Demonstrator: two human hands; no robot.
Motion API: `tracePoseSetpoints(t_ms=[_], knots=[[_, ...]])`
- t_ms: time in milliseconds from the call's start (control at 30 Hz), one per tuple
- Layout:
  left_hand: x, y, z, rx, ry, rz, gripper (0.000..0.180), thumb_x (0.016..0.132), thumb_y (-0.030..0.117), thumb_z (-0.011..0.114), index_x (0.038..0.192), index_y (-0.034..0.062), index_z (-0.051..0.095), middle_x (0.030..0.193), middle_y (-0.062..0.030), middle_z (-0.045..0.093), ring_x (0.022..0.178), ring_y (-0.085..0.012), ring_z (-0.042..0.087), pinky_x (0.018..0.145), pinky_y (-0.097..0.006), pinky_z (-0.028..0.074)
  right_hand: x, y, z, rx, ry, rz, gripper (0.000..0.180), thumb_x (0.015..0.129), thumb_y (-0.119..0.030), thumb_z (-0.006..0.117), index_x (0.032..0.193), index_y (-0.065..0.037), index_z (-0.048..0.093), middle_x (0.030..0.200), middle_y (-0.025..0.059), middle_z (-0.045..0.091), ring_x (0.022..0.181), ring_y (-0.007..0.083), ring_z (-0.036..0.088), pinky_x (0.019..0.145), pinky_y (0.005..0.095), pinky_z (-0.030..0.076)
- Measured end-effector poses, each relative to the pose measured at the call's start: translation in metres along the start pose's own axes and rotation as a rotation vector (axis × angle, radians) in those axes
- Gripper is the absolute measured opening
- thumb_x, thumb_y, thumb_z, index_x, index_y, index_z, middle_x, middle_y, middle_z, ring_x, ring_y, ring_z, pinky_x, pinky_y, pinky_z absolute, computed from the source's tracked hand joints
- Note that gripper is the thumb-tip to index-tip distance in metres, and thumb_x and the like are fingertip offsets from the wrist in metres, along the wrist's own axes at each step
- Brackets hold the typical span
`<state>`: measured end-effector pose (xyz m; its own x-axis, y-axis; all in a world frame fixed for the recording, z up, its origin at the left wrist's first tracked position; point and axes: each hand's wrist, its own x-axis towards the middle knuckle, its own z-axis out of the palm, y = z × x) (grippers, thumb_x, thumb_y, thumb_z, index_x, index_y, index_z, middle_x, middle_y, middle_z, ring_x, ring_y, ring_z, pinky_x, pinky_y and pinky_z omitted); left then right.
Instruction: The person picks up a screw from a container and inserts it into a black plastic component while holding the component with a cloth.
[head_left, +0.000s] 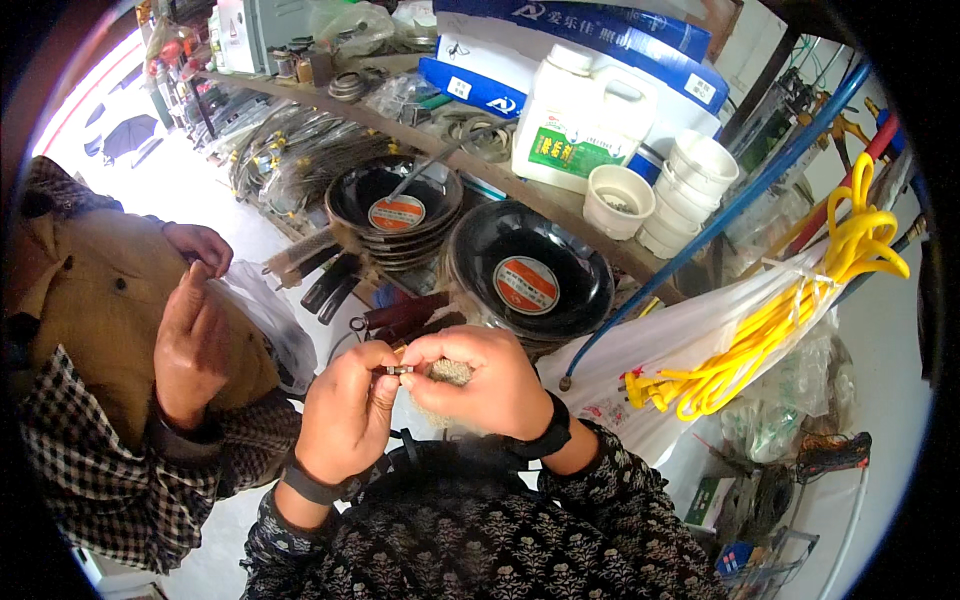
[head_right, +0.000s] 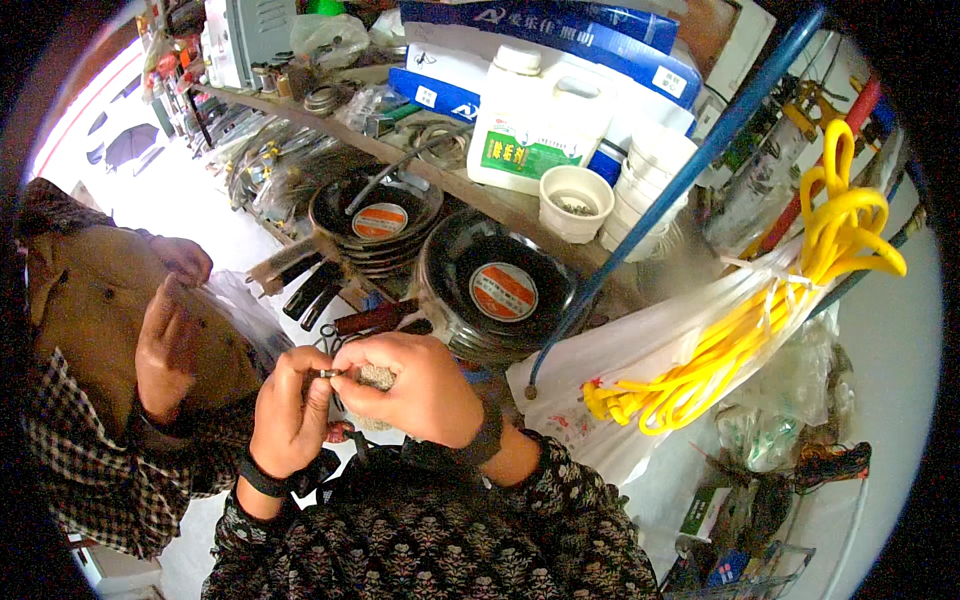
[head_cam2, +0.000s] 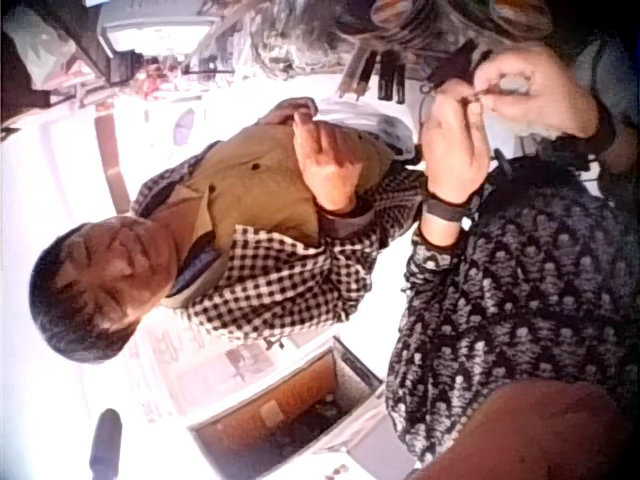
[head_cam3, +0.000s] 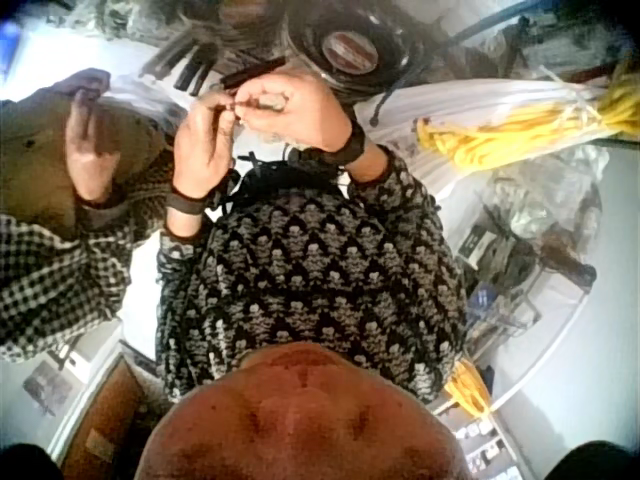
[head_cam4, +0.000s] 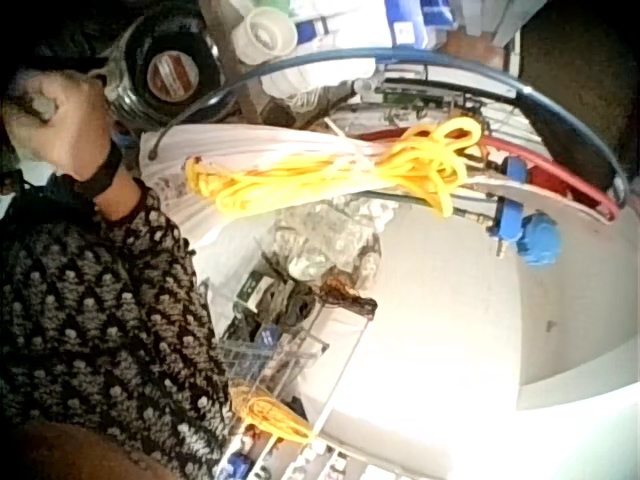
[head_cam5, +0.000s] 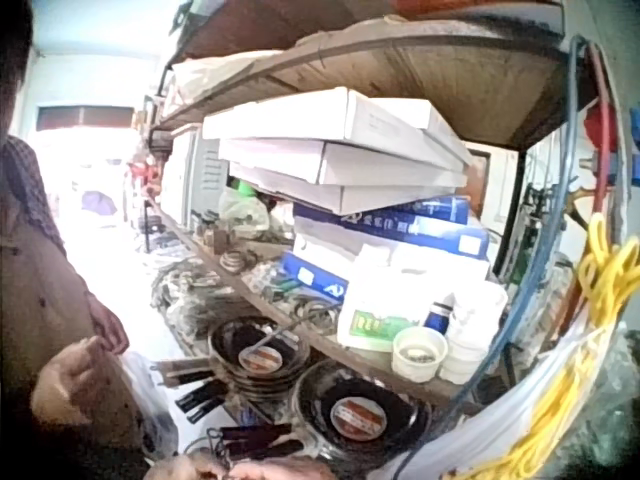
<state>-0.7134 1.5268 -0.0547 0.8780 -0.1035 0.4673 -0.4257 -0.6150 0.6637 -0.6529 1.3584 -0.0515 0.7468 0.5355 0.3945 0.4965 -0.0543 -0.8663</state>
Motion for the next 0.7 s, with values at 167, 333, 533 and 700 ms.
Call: tracePoseSetpoints(t_ms=[167,333,533,700], knots=[[0.003,0.002,-0.004,0.112,-0.022,0.067,0.014,0.083,0.010,0.056,0.094,0.0041,0.052,0.087,-0.0118,0.059,0.078,-0.0327,0.058,0.067,-0.038,0.047,0.000,-0.005,-0.002,-0.108,0.040,-0.112,0.016,0.070,-0.007,0.070,0.084,-0.003,0.063,0.077,0.0082,0.064,0.068,0.0208,0.063,0.062,0.0287,0.048],[0.002,-0.001,-0.004,0.117,0.028,0.149,0.010,0.084,0.011,0.055,0.089,0.0034,0.051,0.081,-0.0120,0.057,0.071,-0.0334,0.056,0.061,-0.038,0.045,0.000,-0.004,0.000,-0.178,0.018,-0.208,0.017,0.072,-0.011,0.069,0.086,-0.007,0.061,0.076,0.0089,0.063,0.067,0.0264,0.061,0.060,0.0336,0.048],[-0.001,-0.002,-0.010,-0.174,0.012,-0.091,0.014,0.092,0.014,0.046,0.087,0.0017,0.049,0.071,-0.0093,0.054,0.063,-0.0235,0.057,0.057,-0.032,0.045,0.001,-0.007,0.002,-0.429,0.027,-0.390,0.017,0.071,-0.012,0.069,0.085,-0.009,0.060,0.069,0.0059,0.059,0.062,0.0238,0.058,0.056,0.0345,0.047],[-0.005,-0.020,-0.005,-0.764,0.094,-0.299,0.021,0.098,0.023,0.037,0.093,0.0045,0.045,0.071,-0.0022,0.049,0.063,-0.0117,0.052,0.058,-0.024,0.046,0.012,-0.011,-0.032,-0.727,0.090,-0.390,0.014,0.073,-0.014,0.067,0.084,-0.012,0.060,0.070,0.0050,0.059,0.062,0.0221,0.058,0.054,0.0328,0.046]])
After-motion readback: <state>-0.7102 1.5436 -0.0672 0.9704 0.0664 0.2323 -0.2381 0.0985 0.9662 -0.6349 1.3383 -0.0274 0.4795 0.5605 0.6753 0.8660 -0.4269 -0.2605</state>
